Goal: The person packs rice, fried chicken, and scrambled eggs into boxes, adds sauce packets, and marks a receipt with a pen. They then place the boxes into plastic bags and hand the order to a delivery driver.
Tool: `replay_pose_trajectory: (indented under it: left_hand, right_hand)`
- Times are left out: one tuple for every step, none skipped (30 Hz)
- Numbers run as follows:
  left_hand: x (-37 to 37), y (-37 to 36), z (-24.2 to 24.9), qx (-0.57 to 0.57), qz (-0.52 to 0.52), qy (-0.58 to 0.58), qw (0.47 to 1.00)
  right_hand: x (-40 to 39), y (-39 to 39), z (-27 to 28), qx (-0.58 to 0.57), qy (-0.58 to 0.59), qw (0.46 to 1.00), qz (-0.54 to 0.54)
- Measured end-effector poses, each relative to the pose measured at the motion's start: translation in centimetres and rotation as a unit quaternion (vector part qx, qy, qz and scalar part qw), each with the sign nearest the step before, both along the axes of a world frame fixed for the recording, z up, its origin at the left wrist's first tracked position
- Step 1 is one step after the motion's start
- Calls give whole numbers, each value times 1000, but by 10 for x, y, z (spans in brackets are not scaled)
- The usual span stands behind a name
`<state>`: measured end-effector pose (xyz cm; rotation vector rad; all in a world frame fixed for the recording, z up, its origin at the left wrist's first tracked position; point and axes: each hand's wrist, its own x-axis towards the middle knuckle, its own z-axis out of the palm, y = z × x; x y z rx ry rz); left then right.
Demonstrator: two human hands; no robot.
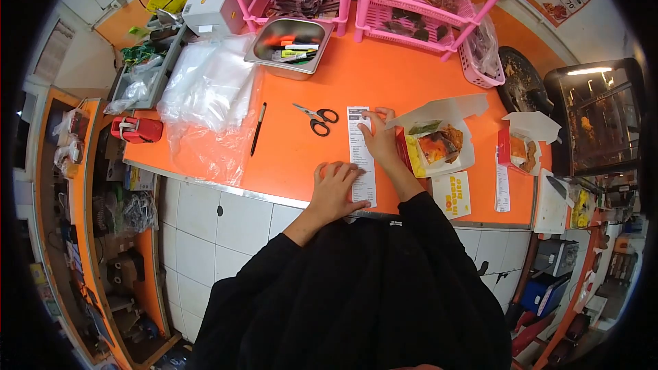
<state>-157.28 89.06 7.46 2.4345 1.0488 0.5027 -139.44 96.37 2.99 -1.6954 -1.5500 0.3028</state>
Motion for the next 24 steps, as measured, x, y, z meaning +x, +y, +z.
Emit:
replay_pose_trajectory:
  left_hand:
    - [-1,2,-1,10,-8,-1,1000]
    - [-1,3,-1,21,-16,-1,1000]
    - [-1,5,-2,23,-15,-1,1000]
    - [-2,6,-2,19,-17,14,1000]
    - [-2,7,-3,16,-19,30,999]
    - [-1,8,-4,18,-17,30,999]
    - [0,8,-5,19,-15,36,999]
    - [1,8,-6,20,-12,42,999]
    - [2,7,-5,22,-9,43,999]
    - [4,7,-4,6,-5,74,997]
    - [4,7,-3,-9,0,105,994]
    - [3,8,-2,-9,4,106,994]
    - [3,9,-2,-42,-5,116,992]
    - [3,9,-1,-76,-16,126,989]
    - [3,11,0,-77,-18,127,989]
    - [3,14,1,-62,-23,83,994]
    - [3,16,3,-45,-28,39,998]
    - [3,18,2,-43,-30,38,998]
    - [3,20,0,-32,-32,24,999]
    - [2,23,-3,-21,-34,10,999]
    - [2,24,-7,-19,-36,9,999]
    - [1,25,-11,-18,-44,0,999]
    - [1,25,-15,-17,-51,-11,999]
    - [1,26,-17,-18,-51,-13,998]
  right_hand:
    - [-1,1,-2,14,-9,1000,-5]
    - [-3,2,-4,28,-19,999,-9]
    - [-6,3,-2,30,-19,999,-7]
    - [-9,4,0,30,-51,998,-26]
    - [-13,6,2,31,-84,995,-45]
    - [-17,8,5,32,-84,995,-43]
    - [-22,9,9,15,-127,991,-47]
    - [-27,11,11,-1,-170,984,-50]
    - [-35,12,18,1,-168,985,-47]
    - [-44,13,25,6,-156,987,-30]
    - [-55,15,31,11,-145,989,-12]
    - [-66,20,33,12,-143,990,-8]
    - [-79,25,34,31,-160,984,75]
    - [-91,30,35,49,-175,971,155]
    - [-105,33,39,76,-178,963,188]
    - [-118,36,41,105,-182,953,221]
    - [-130,40,43,105,-183,953,218]
    - [-140,45,39,98,-204,936,268]
    - [-147,49,38,91,-225,917,317]
    - [-151,52,37,92,-226,917,315]
    - [-154,55,37,54,-262,904,334]
    - [-155,56,37,14,-296,888,352]
    - [-154,57,37,13,-297,888,351]
    - [-153,58,36,48,-320,878,354]
